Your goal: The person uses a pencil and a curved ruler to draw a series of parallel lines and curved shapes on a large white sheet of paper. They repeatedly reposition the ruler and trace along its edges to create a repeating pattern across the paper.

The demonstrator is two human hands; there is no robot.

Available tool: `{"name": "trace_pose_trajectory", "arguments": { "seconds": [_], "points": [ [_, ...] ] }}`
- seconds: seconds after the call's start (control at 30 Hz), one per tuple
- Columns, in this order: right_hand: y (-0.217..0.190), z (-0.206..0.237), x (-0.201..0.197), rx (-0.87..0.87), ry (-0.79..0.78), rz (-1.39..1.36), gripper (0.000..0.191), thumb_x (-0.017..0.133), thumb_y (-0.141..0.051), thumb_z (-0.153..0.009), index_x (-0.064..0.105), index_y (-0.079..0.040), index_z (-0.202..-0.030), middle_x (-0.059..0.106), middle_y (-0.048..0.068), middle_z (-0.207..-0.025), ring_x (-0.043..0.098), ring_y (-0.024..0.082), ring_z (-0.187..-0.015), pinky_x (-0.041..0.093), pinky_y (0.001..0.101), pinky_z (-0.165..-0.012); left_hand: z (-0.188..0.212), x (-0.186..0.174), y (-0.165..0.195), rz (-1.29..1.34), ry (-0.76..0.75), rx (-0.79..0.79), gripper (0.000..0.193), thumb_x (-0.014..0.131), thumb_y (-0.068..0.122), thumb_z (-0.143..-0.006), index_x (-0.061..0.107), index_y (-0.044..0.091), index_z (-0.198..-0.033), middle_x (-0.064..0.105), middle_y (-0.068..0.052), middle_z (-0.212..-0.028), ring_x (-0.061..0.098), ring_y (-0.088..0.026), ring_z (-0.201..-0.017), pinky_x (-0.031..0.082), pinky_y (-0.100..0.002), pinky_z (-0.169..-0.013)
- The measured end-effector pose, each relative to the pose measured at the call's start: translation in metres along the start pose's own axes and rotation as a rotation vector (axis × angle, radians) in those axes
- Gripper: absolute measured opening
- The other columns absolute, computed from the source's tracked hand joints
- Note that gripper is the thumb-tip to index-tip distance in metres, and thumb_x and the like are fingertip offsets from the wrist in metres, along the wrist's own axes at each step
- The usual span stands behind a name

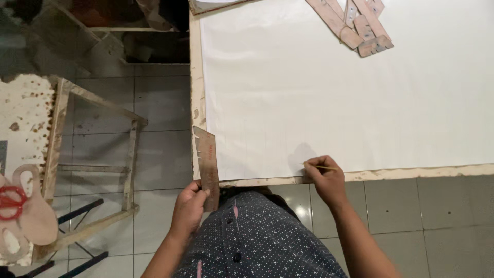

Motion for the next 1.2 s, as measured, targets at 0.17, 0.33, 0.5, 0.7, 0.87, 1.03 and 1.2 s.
{"name": "trace_pose_trajectory", "arguments": {
  "seconds": [0.17,0.33,0.5,0.7,0.87,1.03,1.2],
  "points": [
    [0.02,0.021,0.003,-0.1,-0.056,-0.096,0.009,0.07,-0.006,-0.092,0.067,-0.001,-0.098,0.074,0.009,-0.094,0.074,0.015,-0.086,0.062,0.0286,-0.078,0.001,0.019,0.005,-0.016,-0.05,0.059,0.026,0.055,0.007,-0.093,0.068,-0.007,-0.112,0.073,-0.011,-0.1,0.067,-0.016,-0.088,0.053,-0.03,-0.083],
    [0.019,0.027,0.004,-0.215,-0.085,0.012,0.008,0.072,-0.006,-0.091,0.067,-0.001,-0.095,0.076,0.008,-0.094,0.074,0.014,-0.087,0.062,0.0281,-0.078,0.005,0.034,0.002,-0.13,-0.051,0.01,0.028,0.055,0.008,-0.092,0.07,-0.004,-0.113,0.075,-0.011,-0.098,0.069,-0.017,-0.085,0.055,-0.03,-0.081],
    [0.016,0.027,0.002,-0.213,-0.107,0.08,0.006,0.071,-0.005,-0.091,0.066,-0.002,-0.093,0.076,0.009,-0.093,0.073,0.014,-0.087,0.062,0.028,-0.078,0.005,0.048,0.007,-0.106,-0.073,0.046,0.028,0.056,0.008,-0.092,0.07,-0.005,-0.112,0.075,-0.011,-0.098,0.068,-0.016,-0.086,0.055,-0.03,-0.081],
    [0.012,0.007,-0.02,-0.059,-0.11,-0.246,0.006,0.068,-0.004,-0.089,0.063,-0.002,-0.092,0.072,0.008,-0.094,0.072,0.017,-0.084,0.067,0.0343,-0.075,-0.006,0.05,0.002,-0.152,-0.011,0.029,0.028,0.056,0.008,-0.091,0.069,-0.005,-0.112,0.075,-0.011,-0.097,0.068,-0.016,-0.084,0.054,-0.029,-0.08],
    [-0.027,-0.059,-0.055,-0.211,0.072,-0.02,0.009,0.07,-0.009,-0.094,0.064,-0.003,-0.097,0.073,0.01,-0.098,0.071,0.017,-0.089,0.062,0.0297,-0.079,-0.025,0.051,-0.006,0.02,0.044,0.03,0.027,0.053,0.005,-0.09,0.068,-0.006,-0.11,0.072,-0.01,-0.098,0.063,-0.016,-0.087,0.051,-0.03,-0.081],
    [-0.072,-0.144,-0.061,-0.332,0.083,-0.073,0.012,0.072,-0.01,-0.094,0.065,-0.003,-0.101,0.073,0.008,-0.103,0.07,0.014,-0.092,0.058,0.0272,-0.082,-0.035,0.057,-0.009,0.04,0.13,-0.018,0.028,0.052,0.005,-0.09,0.066,-0.006,-0.111,0.071,-0.011,-0.098,0.064,-0.017,-0.089,0.05,-0.032,-0.084],
    [-0.101,-0.212,-0.055,-0.348,0.053,-0.032,0.012,0.072,-0.011,-0.095,0.066,-0.003,-0.102,0.074,0.005,-0.103,0.068,0.01,-0.091,0.056,0.0252,-0.081,-0.046,0.074,0.004,0.091,0.234,-0.052,0.029,0.051,0.004,-0.089,0.064,-0.007,-0.113,0.071,-0.012,-0.1,0.064,-0.017,-0.089,0.051,-0.032,-0.084]
  ]
}}
Point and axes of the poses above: each hand's wrist, its own z-axis away from the middle knuckle, its own x-axis out of the palm, y = z × x, the point moved 9 cm from there along -z, towards the middle knuckle
